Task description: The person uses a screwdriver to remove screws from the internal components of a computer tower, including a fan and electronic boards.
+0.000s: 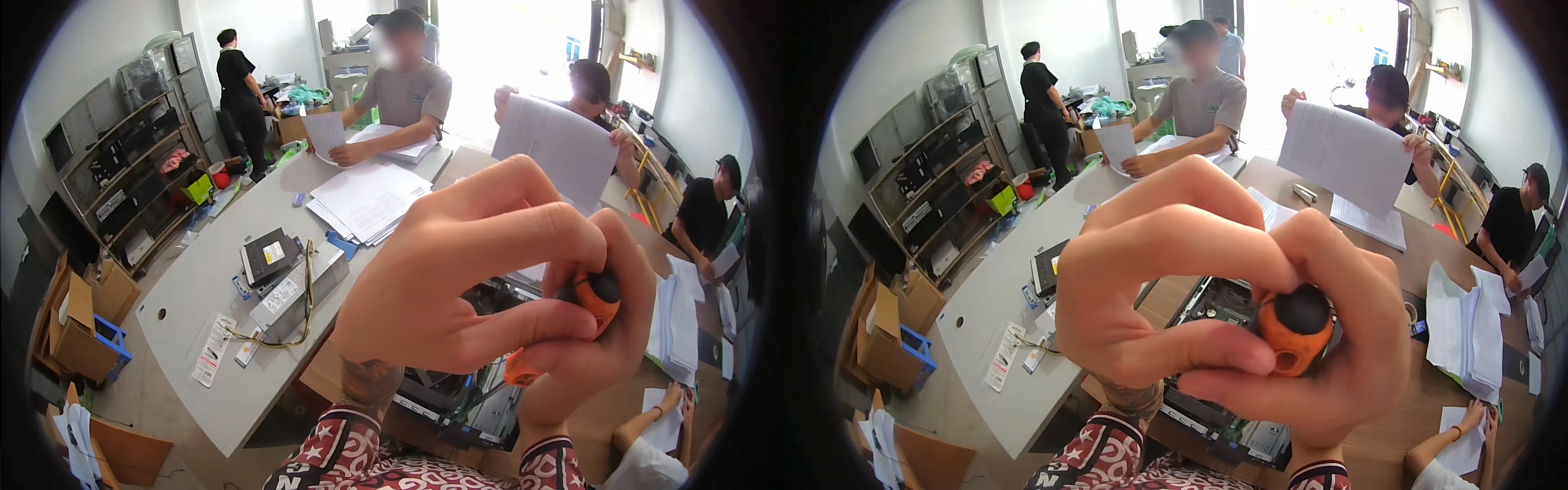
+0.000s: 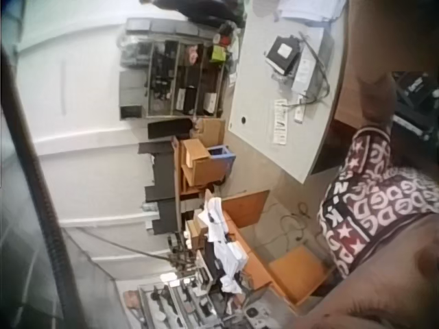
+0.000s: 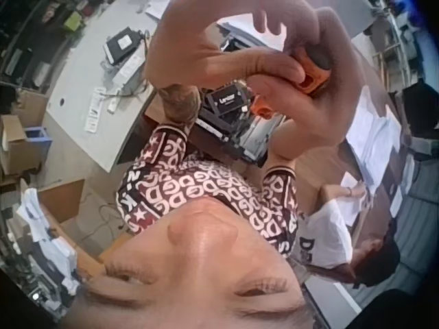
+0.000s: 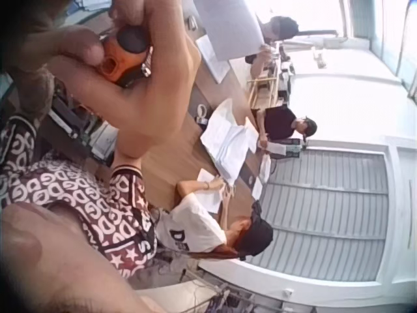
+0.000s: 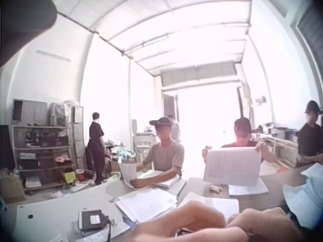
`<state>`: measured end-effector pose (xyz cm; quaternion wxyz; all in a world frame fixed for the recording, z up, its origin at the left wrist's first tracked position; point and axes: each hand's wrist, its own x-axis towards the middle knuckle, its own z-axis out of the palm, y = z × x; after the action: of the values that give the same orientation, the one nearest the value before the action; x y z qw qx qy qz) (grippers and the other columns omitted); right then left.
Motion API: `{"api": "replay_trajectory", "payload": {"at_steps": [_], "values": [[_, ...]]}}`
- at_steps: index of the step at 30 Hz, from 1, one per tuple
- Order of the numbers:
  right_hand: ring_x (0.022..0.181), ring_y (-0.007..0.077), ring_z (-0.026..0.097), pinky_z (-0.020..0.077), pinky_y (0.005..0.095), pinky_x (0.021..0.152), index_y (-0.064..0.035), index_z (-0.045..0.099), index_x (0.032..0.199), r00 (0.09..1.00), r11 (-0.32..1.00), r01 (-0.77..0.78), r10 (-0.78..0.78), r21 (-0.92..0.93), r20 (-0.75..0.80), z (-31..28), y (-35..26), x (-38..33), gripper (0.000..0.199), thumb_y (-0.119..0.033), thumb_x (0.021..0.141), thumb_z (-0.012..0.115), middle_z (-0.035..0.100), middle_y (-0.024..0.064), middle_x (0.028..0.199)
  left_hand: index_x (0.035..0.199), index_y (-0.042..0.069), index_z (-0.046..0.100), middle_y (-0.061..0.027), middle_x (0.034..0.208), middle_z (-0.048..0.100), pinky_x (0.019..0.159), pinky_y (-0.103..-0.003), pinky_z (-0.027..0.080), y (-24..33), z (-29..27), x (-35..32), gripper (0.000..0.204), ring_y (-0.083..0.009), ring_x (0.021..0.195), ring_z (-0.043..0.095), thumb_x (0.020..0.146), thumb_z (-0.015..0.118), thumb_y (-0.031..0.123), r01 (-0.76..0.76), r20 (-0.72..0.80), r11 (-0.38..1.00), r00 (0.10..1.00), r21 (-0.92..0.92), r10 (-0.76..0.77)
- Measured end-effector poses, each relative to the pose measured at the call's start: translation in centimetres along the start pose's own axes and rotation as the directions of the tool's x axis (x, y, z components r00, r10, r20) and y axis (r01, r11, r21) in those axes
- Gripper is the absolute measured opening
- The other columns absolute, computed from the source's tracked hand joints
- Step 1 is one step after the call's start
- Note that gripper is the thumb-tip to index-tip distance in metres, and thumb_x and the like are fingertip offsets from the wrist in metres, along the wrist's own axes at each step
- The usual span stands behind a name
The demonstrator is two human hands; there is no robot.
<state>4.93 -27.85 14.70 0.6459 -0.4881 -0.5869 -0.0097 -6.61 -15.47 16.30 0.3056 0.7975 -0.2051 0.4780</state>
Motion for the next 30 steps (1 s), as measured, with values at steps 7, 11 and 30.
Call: {"api": "replay_trajectory", "payload": {"at_steps": [7,11,30], "values": [[0.066,0.0109,0.053,0.0377,0.0222,0.055,0.0074,0.053,0.102,0.969,0.911,0.038,-0.134,0.410,0.208,-1.4,3.0,0.6,0.093,-0.063,0.051,0.087,0.052,0.0050,0.078,0.102,0.002,0.066,-0.0116,0.093,0.060,0.071,-0.031,0.049,-0.5,0.2,0.3,0.033,-0.0198,0.082,0.061,0.076,0.079,0.017,0.029,0.002,0.999,1.000,0.040,-0.029],[0.069,0.0116,0.055,0.0398,0.0228,0.060,0.0071,0.053,0.105,0.889,0.861,0.098,-0.301,0.499,0.346,-0.6,3.3,1.8,0.097,-0.056,0.042,0.092,0.054,0.0047,0.079,0.106,-0.001,0.063,-0.0132,0.095,0.060,0.073,-0.032,0.049,-1.0,-0.7,-0.3,0.034,-0.0205,0.084,0.061,0.081,0.074,0.019,0.028,0.031,0.998,0.999,0.055,-0.029],[0.076,0.0104,0.052,0.0408,0.0264,0.068,0.0099,0.055,0.113,0.989,0.996,0.016,-0.028,0.087,0.146,-0.4,2.1,1.0,0.107,-0.050,0.034,0.095,0.055,0.0002,0.083,0.112,-0.012,0.053,-0.0222,0.109,0.048,0.082,-0.036,0.050,-2.7,-1.7,1.0,0.052,-0.0250,0.092,0.061,0.091,0.062,0.034,-0.053,0.230,0.987,0.969,-0.150,0.087]]}}
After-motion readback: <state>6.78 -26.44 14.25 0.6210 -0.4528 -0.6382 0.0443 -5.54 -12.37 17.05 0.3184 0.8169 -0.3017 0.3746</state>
